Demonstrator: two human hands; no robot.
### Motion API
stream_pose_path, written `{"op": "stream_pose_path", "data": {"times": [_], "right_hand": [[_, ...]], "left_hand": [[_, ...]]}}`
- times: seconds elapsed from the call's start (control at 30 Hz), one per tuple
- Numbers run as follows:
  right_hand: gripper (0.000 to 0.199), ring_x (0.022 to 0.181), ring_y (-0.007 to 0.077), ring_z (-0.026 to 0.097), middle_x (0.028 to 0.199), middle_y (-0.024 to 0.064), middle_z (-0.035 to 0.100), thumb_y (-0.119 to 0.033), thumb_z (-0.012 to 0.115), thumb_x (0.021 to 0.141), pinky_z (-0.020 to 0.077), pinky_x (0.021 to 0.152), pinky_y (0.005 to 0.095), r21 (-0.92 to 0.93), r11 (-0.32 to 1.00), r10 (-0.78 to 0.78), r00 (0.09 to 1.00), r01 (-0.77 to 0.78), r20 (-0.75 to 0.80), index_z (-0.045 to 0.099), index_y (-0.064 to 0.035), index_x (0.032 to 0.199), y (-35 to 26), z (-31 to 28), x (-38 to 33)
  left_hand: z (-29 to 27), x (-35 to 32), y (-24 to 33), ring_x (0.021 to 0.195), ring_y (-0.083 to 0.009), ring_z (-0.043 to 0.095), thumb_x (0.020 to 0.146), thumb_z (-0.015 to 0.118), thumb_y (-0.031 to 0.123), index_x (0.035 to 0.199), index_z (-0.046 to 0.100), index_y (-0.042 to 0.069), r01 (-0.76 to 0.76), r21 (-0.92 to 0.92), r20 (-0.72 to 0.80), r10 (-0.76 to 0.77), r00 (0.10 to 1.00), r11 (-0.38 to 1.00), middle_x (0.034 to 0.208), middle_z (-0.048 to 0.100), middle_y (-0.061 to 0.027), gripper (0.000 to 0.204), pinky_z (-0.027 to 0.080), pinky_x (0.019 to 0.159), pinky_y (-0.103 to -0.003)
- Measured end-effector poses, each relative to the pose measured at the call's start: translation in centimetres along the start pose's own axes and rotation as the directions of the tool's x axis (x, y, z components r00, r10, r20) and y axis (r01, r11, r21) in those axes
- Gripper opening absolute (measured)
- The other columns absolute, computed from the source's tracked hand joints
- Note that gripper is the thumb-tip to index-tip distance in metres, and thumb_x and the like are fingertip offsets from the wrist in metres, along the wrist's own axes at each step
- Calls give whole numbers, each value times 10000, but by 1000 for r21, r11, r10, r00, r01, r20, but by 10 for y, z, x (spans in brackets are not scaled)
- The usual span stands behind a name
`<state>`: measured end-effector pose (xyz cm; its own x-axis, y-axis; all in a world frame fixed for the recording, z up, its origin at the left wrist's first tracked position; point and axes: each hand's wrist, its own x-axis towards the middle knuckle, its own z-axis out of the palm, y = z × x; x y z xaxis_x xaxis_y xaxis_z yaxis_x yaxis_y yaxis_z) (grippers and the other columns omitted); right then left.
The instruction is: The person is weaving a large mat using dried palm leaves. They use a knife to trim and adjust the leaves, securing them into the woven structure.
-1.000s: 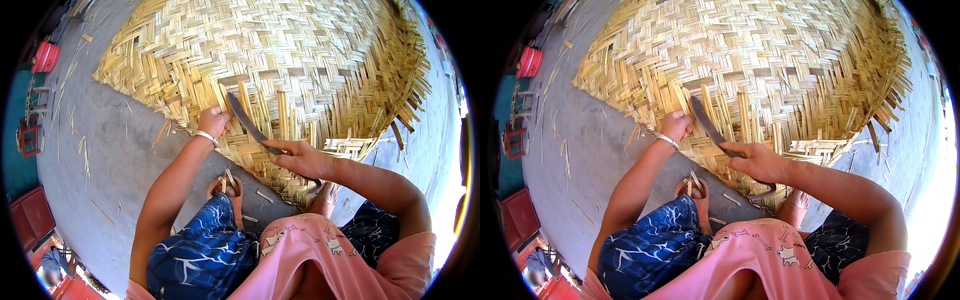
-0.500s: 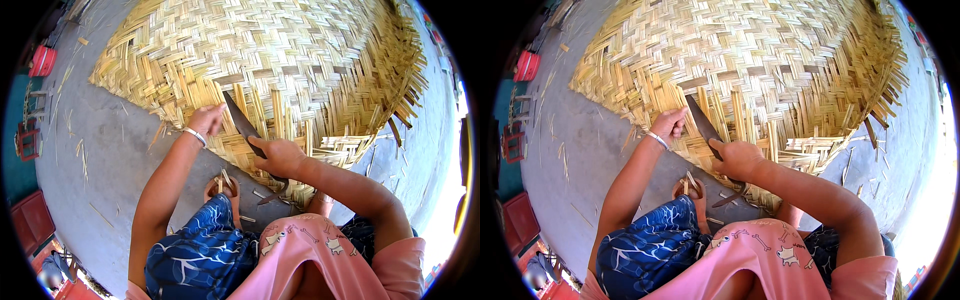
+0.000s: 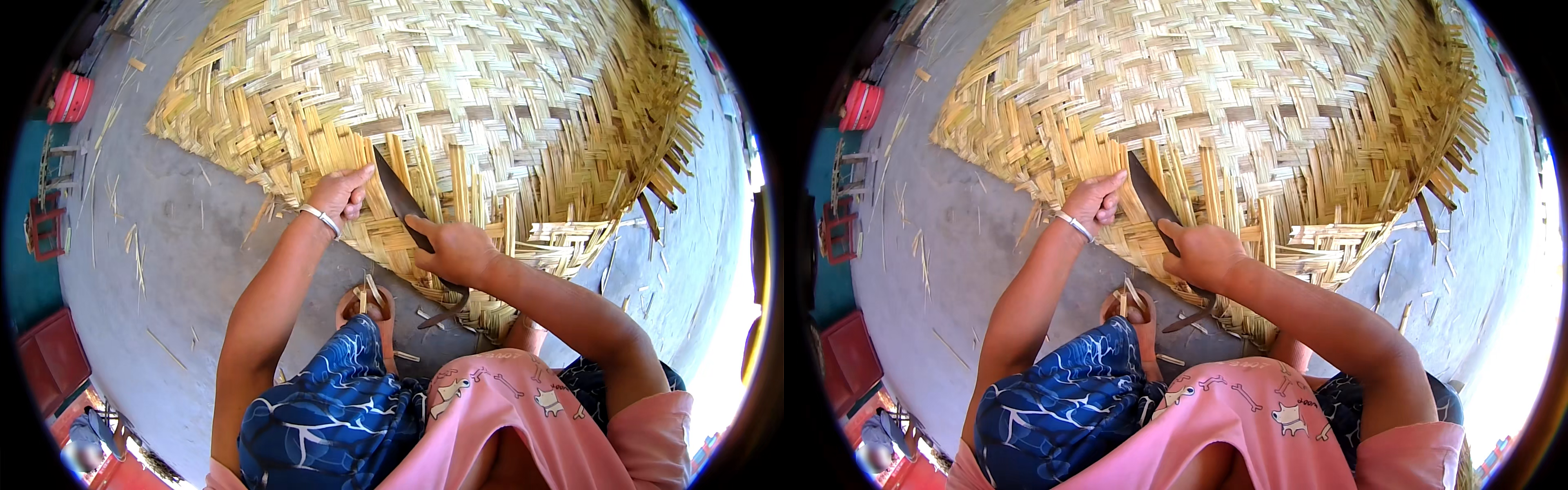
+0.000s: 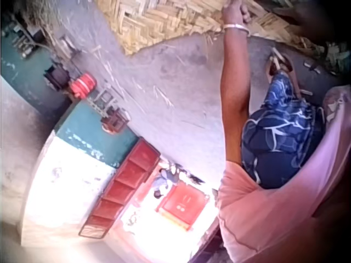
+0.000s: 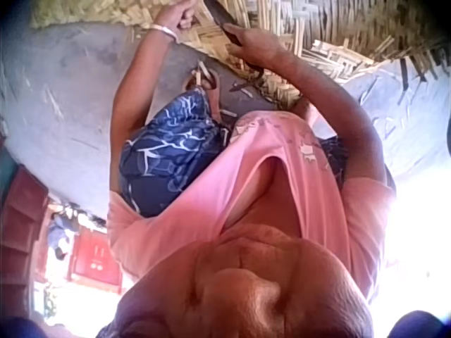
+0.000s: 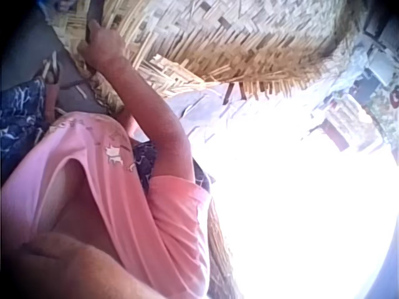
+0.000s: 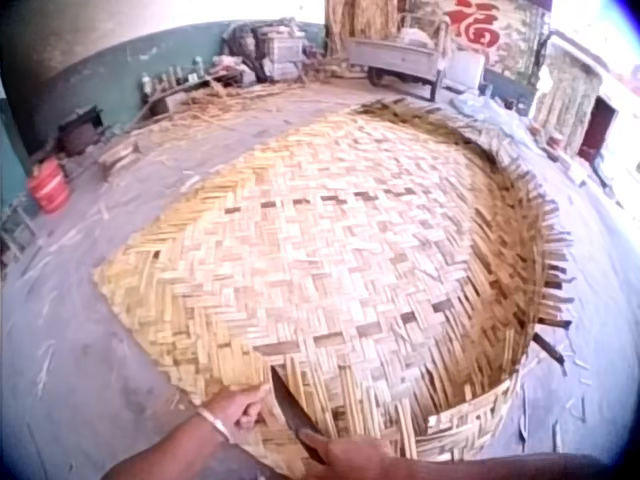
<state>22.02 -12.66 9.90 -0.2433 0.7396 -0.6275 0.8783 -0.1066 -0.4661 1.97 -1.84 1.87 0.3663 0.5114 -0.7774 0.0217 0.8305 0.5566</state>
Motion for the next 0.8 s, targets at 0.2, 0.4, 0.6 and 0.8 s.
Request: {"op": "stream_pose_path", "data": {"times": [0.2, 0.4, 0.6, 0.8], "right_hand": [[556, 814, 350, 667, 860, 178, 681, -311, 586, 815, 532, 728, 466, -52, 998, -23, 994, 17, -110, 485, -153, 1339, 6, 4, 26], [589, 749, 365, 664, 802, 194, 673, -309, 602, 796, 536, 696, 469, -58, 997, -50, 989, 42, -142, 477, -168, 1354, 8, 9, 26], [590, 757, 360, 668, 813, 182, 680, -319, 588, 816, 539, 693, 469, -108, 993, -56, 994, 46, -90, 454, -169, 1371, 4, 6, 25], [578, 752, 347, 674, 806, 171, 681, -329, 560, 842, 540, 676, 471, -172, 985, -33, 995, 17, -89, 433, -152, 1377, 6, 7, 25]], "left_hand": [[12, -16, 2, 355, -51, 335, 865, 698, 286, 723, 488, 177, 189, -82, 43, -186, 982, 979, 474, 419, 70, 276, 249, 382, -235], [18, 8, -10, 369, -71, 360, 858, 710, 256, 690, 499, 128, 153, -16, -188, -153, 970, 988, 497, 440, 38, 299, 295, 347, -248], [10, 15, 7, 383, -151, 438, 866, 688, 324, 581, 509, 71, 30, 332, -217, 45, 975, 943, 492, 494, -42, 421, 368, 361, -296], [30, -11, 1, 571, -333, 603, 798, 679, 522, 739, 556, 42, -55, 998, 44, 576, 816, 1, 653, 631, -165, 499, 490, 528, -420]]}}
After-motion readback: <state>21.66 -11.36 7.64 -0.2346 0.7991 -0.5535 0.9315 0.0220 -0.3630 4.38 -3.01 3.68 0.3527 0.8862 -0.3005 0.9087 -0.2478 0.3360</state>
